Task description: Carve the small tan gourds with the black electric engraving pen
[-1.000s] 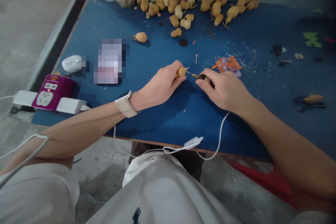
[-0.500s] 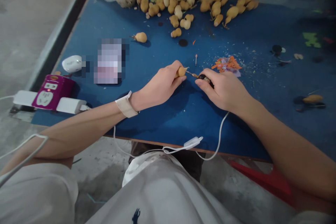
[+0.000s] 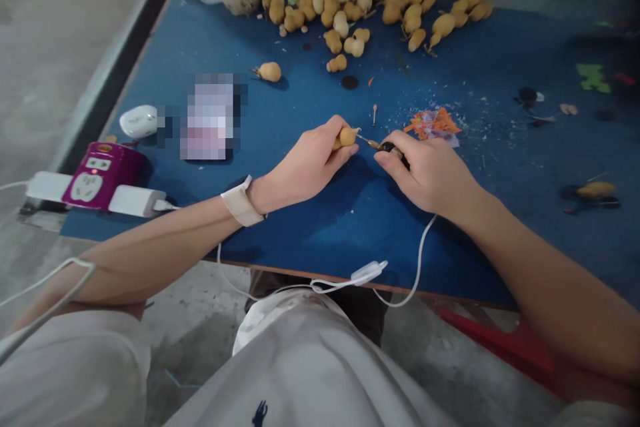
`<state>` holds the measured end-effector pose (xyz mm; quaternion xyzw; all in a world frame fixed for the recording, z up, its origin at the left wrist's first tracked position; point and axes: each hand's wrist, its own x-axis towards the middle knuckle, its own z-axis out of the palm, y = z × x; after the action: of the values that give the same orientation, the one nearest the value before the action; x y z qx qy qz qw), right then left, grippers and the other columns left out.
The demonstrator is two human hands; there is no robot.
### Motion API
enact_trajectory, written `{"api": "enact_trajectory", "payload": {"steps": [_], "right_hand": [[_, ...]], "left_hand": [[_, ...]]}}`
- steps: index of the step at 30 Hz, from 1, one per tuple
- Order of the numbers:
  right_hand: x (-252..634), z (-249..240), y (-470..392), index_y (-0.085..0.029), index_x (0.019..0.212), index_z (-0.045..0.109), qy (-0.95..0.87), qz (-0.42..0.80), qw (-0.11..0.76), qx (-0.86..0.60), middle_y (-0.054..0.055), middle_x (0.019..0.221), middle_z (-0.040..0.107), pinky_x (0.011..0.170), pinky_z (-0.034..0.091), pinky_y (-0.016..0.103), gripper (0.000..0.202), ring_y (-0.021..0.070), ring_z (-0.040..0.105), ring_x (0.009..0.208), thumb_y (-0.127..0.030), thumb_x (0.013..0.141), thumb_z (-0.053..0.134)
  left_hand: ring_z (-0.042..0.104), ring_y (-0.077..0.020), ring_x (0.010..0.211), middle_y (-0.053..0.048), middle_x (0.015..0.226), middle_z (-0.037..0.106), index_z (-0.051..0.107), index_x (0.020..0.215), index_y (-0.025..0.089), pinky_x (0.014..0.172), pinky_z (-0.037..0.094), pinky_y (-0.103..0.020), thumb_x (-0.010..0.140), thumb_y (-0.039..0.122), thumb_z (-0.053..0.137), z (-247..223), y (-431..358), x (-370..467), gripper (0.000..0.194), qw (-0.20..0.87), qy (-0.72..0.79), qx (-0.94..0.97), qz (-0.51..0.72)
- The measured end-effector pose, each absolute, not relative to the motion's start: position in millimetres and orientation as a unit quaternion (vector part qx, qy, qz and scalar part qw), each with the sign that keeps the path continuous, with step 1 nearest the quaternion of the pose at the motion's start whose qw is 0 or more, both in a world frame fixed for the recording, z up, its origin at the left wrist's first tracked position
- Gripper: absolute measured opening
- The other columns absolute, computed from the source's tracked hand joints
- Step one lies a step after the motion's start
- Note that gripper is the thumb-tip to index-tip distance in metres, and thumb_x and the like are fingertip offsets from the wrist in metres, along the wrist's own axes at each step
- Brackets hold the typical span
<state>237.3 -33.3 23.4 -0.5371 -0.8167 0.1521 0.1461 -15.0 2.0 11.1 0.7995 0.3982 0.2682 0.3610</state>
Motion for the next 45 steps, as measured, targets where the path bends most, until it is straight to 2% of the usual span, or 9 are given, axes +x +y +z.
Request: {"api": "enact_trajectory", "payload": {"steps": [11, 19, 29, 37, 41, 45], "right_hand": [[234.1, 22.9, -34.1, -0.025, 0.102, 0.062, -0.817, 0.122, 0.123, -0.551, 0.000, 0.063, 0.054, 0.064, 0.032, 0.035, 0.030, 0.0243, 0.055, 0.058, -0.048, 0.116, 0.049], [232.5, 17.3, -35.4, -0.024, 0.103, 0.065, -0.817, 0.091, 0.122, -0.557, 0.003, 0.067, 0.063, 0.065, 0.033, 0.035, 0.032, 0.0264, 0.063, 0.063, -0.048, 0.118, 0.049], [231.8, 17.5, -38.1, -0.024, 0.105, 0.068, -0.817, 0.061, 0.119, -0.561, 0.005, 0.071, 0.069, 0.064, 0.031, 0.035, 0.035, 0.0266, 0.065, 0.065, -0.051, 0.119, 0.050], [229.9, 22.7, -37.2, -0.024, 0.101, 0.065, -0.813, 0.095, 0.109, -0.564, 0.003, 0.068, 0.064, 0.066, 0.035, 0.036, 0.030, 0.0264, 0.064, 0.064, -0.046, 0.117, 0.051], [229.4, 24.5, -38.0, -0.023, 0.105, 0.067, -0.813, 0.069, 0.100, -0.570, 0.005, 0.071, 0.067, 0.065, 0.031, 0.036, 0.030, 0.0277, 0.065, 0.065, -0.048, 0.116, 0.053], [230.0, 23.9, -37.9, -0.024, 0.102, 0.067, -0.815, 0.094, 0.111, -0.561, 0.003, 0.067, 0.064, 0.065, 0.033, 0.036, 0.031, 0.0265, 0.063, 0.063, -0.048, 0.117, 0.052]], "left_hand": [[0.056, -0.0152, 0.071, 0.004, 0.077, 0.057, 0.042, 0.093, 0.026, 0.069, 0.037, -0.031, 0.111, 0.017, 0.066, 11.1, 2.0, -14.6, 0.032, 0.330, 0.410, 0.808, 0.265], [0.056, -0.0161, 0.072, 0.002, 0.083, 0.061, 0.041, 0.095, 0.027, 0.070, 0.038, -0.033, 0.110, 0.014, 0.064, 9.1, 2.1, -11.1, 0.031, 0.320, 0.414, 0.810, 0.263], [0.058, -0.0158, 0.071, 0.001, 0.084, 0.063, 0.040, 0.095, 0.027, 0.068, 0.040, -0.032, 0.112, 0.016, 0.064, 5.8, 3.2, -13.2, 0.032, 0.312, 0.401, 0.817, 0.273], [0.059, -0.0165, 0.072, 0.001, 0.084, 0.064, 0.039, 0.094, 0.027, 0.069, 0.041, -0.033, 0.112, 0.018, 0.064, 3.5, 3.9, -13.0, 0.032, 0.302, 0.402, 0.821, 0.271], [0.060, -0.0170, 0.072, 0.001, 0.085, 0.063, 0.038, 0.094, 0.028, 0.069, 0.040, -0.034, 0.112, 0.018, 0.063, 4.5, 3.8, -12.7, 0.032, 0.310, 0.403, 0.819, 0.267], [0.059, -0.0172, 0.072, 0.001, 0.084, 0.062, 0.039, 0.095, 0.027, 0.069, 0.040, -0.034, 0.111, 0.016, 0.063, 6.9, 3.1, -12.1, 0.031, 0.315, 0.409, 0.816, 0.260]]}}
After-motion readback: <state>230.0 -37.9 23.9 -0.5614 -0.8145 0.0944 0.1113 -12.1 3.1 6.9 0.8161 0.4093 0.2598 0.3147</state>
